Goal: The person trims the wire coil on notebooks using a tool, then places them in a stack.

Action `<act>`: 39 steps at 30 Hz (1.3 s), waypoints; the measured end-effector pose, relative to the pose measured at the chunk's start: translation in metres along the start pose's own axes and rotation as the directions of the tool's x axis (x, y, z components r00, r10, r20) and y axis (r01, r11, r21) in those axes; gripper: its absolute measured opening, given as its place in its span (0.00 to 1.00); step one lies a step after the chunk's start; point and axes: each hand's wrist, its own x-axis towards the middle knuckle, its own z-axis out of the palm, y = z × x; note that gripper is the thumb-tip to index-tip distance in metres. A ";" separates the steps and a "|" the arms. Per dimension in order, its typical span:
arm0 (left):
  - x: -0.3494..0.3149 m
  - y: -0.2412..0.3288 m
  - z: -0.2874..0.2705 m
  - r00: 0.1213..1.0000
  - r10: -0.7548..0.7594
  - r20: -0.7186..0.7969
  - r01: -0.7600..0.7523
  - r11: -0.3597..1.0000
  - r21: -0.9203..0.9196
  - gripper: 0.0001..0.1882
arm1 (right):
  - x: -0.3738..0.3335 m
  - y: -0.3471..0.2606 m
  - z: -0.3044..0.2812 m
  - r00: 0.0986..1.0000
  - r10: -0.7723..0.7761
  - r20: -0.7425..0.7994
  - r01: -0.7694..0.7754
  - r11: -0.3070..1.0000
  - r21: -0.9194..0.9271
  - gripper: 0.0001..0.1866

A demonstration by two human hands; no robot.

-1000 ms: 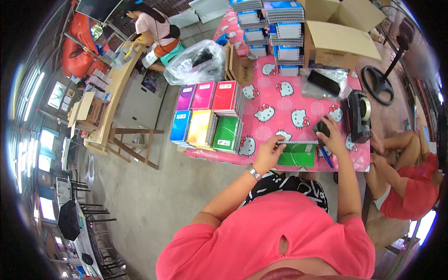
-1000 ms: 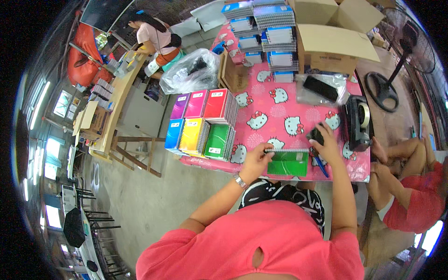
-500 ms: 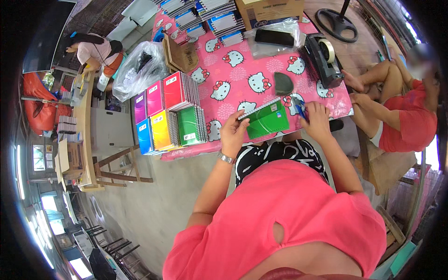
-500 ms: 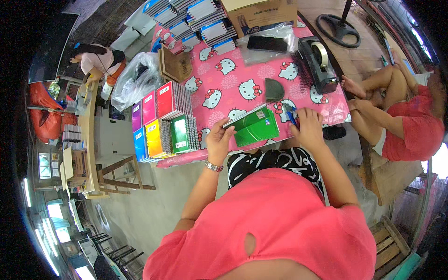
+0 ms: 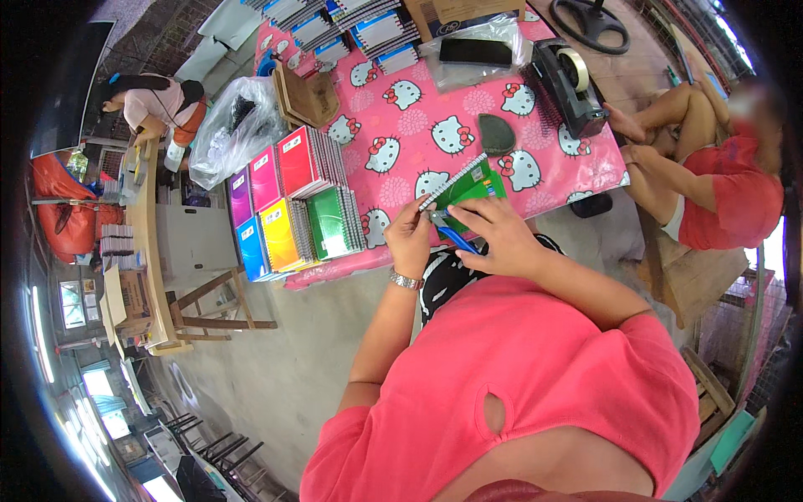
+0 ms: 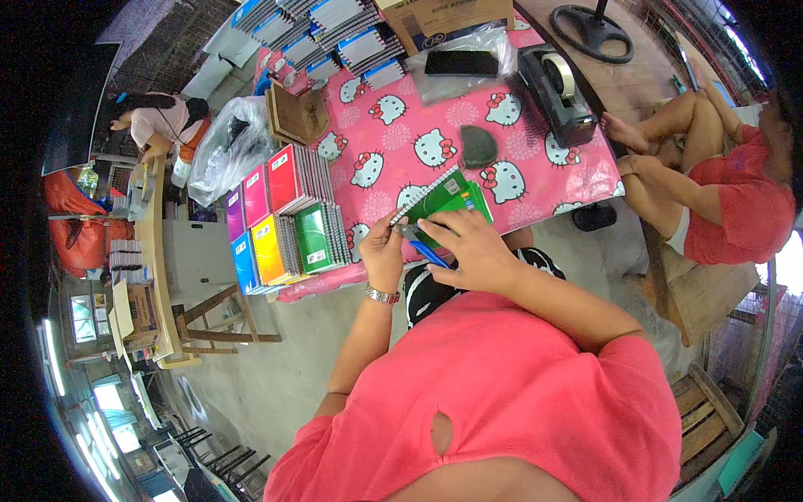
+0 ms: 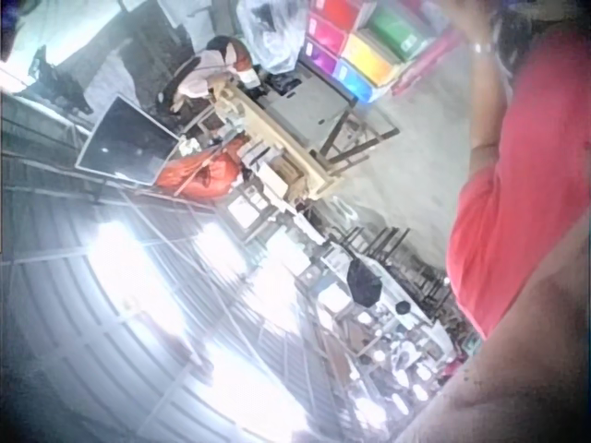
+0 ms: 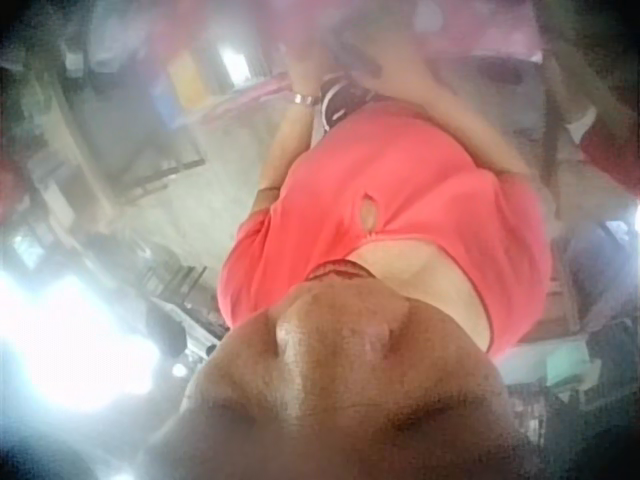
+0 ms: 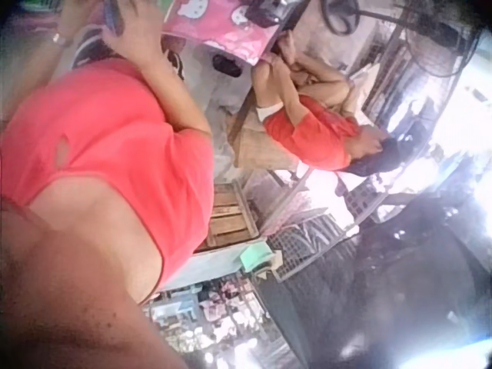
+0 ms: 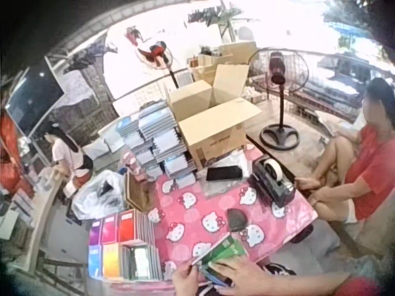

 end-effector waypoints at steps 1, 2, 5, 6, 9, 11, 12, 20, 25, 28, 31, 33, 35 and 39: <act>0.000 -0.001 0.000 1.000 -0.003 0.001 0.003 1.000 0.002 0.14 | 0.000 -0.001 0.001 1.000 -0.011 0.016 0.011 1.000 -0.019 0.36; 0.000 -0.002 0.002 1.000 0.011 -0.016 -0.011 1.000 0.012 0.15 | -0.002 0.000 0.003 1.000 -0.009 0.017 0.009 1.000 -0.020 0.36; -0.001 -0.002 0.003 0.999 0.012 -0.037 -0.011 0.999 0.043 0.15 | -0.006 0.000 0.007 0.999 0.028 -0.021 -0.028 1.000 0.005 0.31; -0.002 0.000 0.002 0.999 0.000 -0.043 0.003 0.998 0.066 0.15 | -0.003 -0.003 0.002 0.901 0.326 0.287 -0.434 0.681 0.590 0.29; -0.001 0.029 -0.001 0.971 0.239 0.007 -0.231 0.932 0.278 0.15 | -0.003 -0.012 -0.018 0.698 0.252 0.670 -0.645 -0.186 0.741 0.25; 0.009 0.063 -0.008 0.970 0.237 0.048 -0.240 0.923 0.299 0.14 | -0.008 -0.021 -0.025 0.770 0.203 0.605 -0.598 -0.104 0.795 0.27; 0.017 0.080 -0.014 0.931 0.331 0.153 -0.365 0.849 0.382 0.13 | -0.012 -0.013 -0.032 0.778 0.153 0.609 -0.627 0.120 0.770 0.30; 0.055 0.094 0.027 0.804 0.198 0.560 -0.567 0.536 0.625 0.11 | -0.037 0.022 -0.059 0.849 0.093 0.520 -0.281 0.913 0.296 0.33; 0.046 0.031 0.053 0.769 0.285 0.573 -0.590 0.662 0.462 0.19 | -0.054 0.025 -0.034 0.846 0.163 0.508 -0.165 0.985 -0.041 0.30; 0.026 0.036 0.032 0.836 0.350 0.422 -0.534 0.699 0.476 0.18 | -0.064 0.025 -0.024 0.890 0.218 0.400 -0.123 0.960 -0.251 0.27; -0.023 0.027 -0.004 0.996 -0.077 0.054 0.060 0.963 0.263 0.12 | -0.058 0.015 -0.022 0.943 0.180 0.280 -0.075 0.935 -0.348 0.23; -0.060 0.017 -0.023 0.931 -0.366 0.021 0.364 0.930 0.057 0.13 | -0.051 0.011 -0.019 0.953 0.124 0.277 0.002 0.910 -0.415 0.19; -0.074 0.014 -0.024 0.782 -0.621 0.056 0.621 0.768 -0.153 0.15 | -0.047 0.010 -0.015 0.954 0.117 0.276 0.019 0.895 -0.445 0.20; -0.067 0.025 0.002 0.406 -0.748 0.525 0.884 0.177 -0.432 0.17 | -0.044 0.012 -0.008 0.958 0.075 0.278 0.096 0.828 -0.552 0.20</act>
